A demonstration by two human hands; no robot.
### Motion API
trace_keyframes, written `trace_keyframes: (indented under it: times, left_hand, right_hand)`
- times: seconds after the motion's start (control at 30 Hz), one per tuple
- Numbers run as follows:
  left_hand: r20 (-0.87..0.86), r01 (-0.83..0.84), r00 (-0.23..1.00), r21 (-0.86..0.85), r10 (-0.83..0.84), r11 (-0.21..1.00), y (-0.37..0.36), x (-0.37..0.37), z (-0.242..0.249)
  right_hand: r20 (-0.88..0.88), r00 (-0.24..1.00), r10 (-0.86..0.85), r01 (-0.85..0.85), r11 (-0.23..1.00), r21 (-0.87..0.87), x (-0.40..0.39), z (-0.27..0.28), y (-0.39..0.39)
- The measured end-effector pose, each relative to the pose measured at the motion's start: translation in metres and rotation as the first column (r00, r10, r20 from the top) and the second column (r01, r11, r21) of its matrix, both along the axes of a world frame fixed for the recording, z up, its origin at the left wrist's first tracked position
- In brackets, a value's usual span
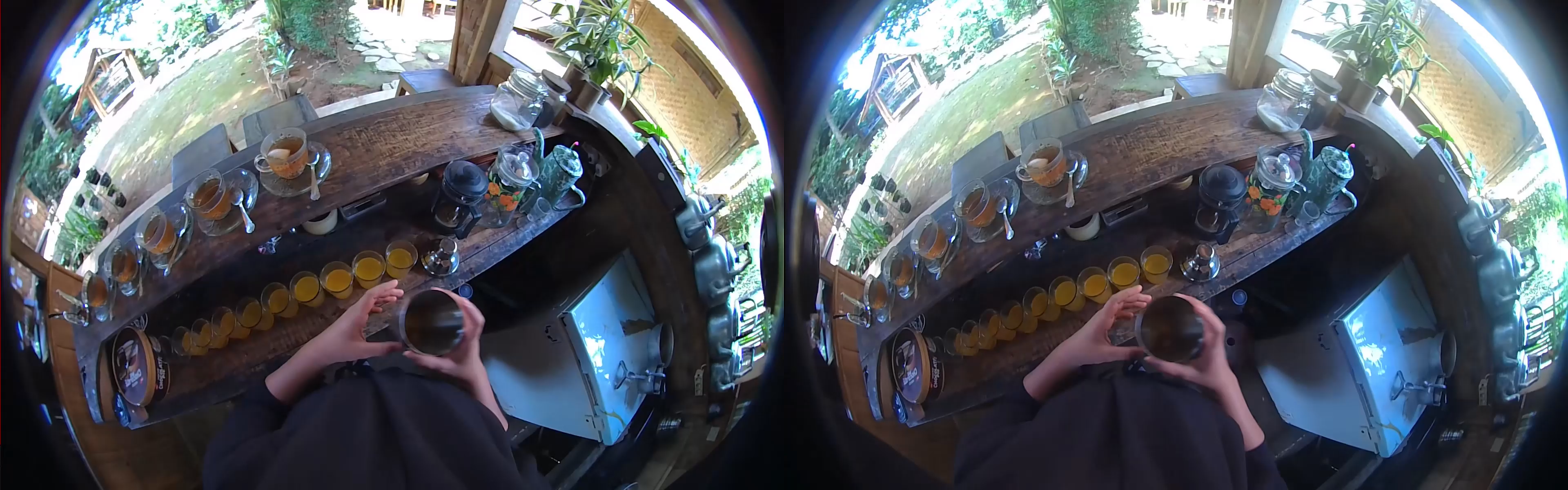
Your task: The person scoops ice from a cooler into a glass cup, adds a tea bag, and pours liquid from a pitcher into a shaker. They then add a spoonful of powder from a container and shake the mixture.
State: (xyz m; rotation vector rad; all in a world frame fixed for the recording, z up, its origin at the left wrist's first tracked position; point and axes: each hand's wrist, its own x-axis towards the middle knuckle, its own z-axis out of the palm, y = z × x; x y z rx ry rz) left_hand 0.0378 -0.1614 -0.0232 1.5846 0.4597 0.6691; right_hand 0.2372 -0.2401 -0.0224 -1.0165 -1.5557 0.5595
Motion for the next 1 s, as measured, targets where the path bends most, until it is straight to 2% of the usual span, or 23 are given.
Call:
trace_keyframes:
  times: [0.03, 0.07, 0.1, 0.17, 0.2, 0.23, 0.33, 0.37, 0.47, 0.57, 0.63, 0.67, 0.73, 0.83, 0.9, 1.0]
  left_hand:
    - [0.035, -0.028, 0.999, 0.026, 0.028, 0.999, 0.002, 0.002, -0.002]
    - [0.07, -0.062, 0.996, 0.051, 0.058, 0.997, 0.003, 0.003, -0.004]
    - [0.062, -0.08, 0.995, 0.043, 0.077, 0.996, 0.002, 0.003, -0.007]
    - [0.074, -0.236, 0.969, 0.015, 0.234, 0.972, -0.005, -0.002, -0.017]
    - [-0.028, -0.291, 0.956, 0.004, 0.291, 0.957, -0.007, -0.009, -0.033]
    - [-0.039, -0.321, 0.946, -0.002, 0.321, 0.947, -0.014, -0.013, -0.039]
    - [-0.031, -0.605, 0.789, 0.138, 0.614, 0.784, -0.039, -0.011, -0.034]
    - [-0.042, -0.628, 0.768, 0.141, 0.639, 0.765, -0.046, -0.009, -0.026]
    - [-0.094, -0.728, 0.67, 0.111, 0.736, 0.677, -0.065, -0.004, -0.018]
    - [-0.081, -0.814, 0.575, 0.049, 0.814, 0.579, -0.086, 0.002, -0.021]
    - [0.052, -0.831, 0.548, -0.082, 0.835, 0.55, -0.102, 0.004, -0.02]
    - [0.048, -0.841, 0.533, -0.079, 0.845, 0.535, -0.11, 0.005, -0.02]
    - [-0.117, -0.887, 0.46, -0.024, 0.88, 0.461, -0.125, 0.006, -0.021]
    - [-0.183, -0.912, 0.41, -0.048, 0.894, 0.408, -0.141, 0.003, -0.024]
    - [-0.168, -0.916, 0.399, -0.041, 0.901, 0.398, -0.148, 0.001, -0.018]
    - [-0.159, -0.923, 0.383, -0.046, 0.91, 0.381, -0.161, -0.011, -0.015]
  right_hand:
    - [-0.09, 0.988, 0.126, -0.12, 0.99, 0.073, -0.006, -0.004, 0.016]
    - [-0.165, 0.961, 0.22, -0.211, 0.975, 0.067, -0.011, -0.007, 0.028]
    - [-0.174, 0.956, 0.236, -0.229, 0.972, 0.061, -0.015, -0.007, 0.038]
    - [-0.137, 0.92, 0.366, -0.35, 0.928, 0.125, -0.022, -0.009, 0.055]
    - [-0.163, 0.887, 0.432, -0.415, 0.901, 0.128, -0.026, -0.01, 0.062]
    - [-0.174, 0.872, 0.458, -0.442, 0.888, 0.124, -0.027, -0.009, 0.067]
    - [-0.144, 0.746, 0.65, -0.647, 0.759, 0.074, -0.031, -0.002, 0.077]
    - [-0.154, 0.723, 0.674, -0.671, 0.738, 0.077, -0.032, 0.0, 0.08]
    - [-0.156, 0.542, 0.825, -0.826, 0.558, 0.079, -0.039, 0.0, 0.087]
    - [-0.174, 0.439, 0.881, -0.893, 0.449, 0.018, -0.039, -0.001, 0.089]
    - [-0.239, 0.393, 0.888, -0.914, 0.406, 0.006, -0.038, -0.005, 0.088]
    - [-0.259, 0.398, 0.88, -0.913, 0.409, -0.011, -0.038, -0.01, 0.09]
    - [-0.267, 0.451, 0.851, -0.887, 0.46, -0.035, -0.039, -0.015, 0.089]
    - [-0.311, 0.464, 0.829, -0.877, 0.48, -0.029, -0.046, -0.014, 0.083]
    - [-0.327, 0.407, 0.853, -0.901, 0.433, 0.007, -0.055, -0.008, 0.078]
    - [-0.271, 0.422, 0.865, -0.891, 0.451, 0.051, -0.073, -0.001, 0.07]
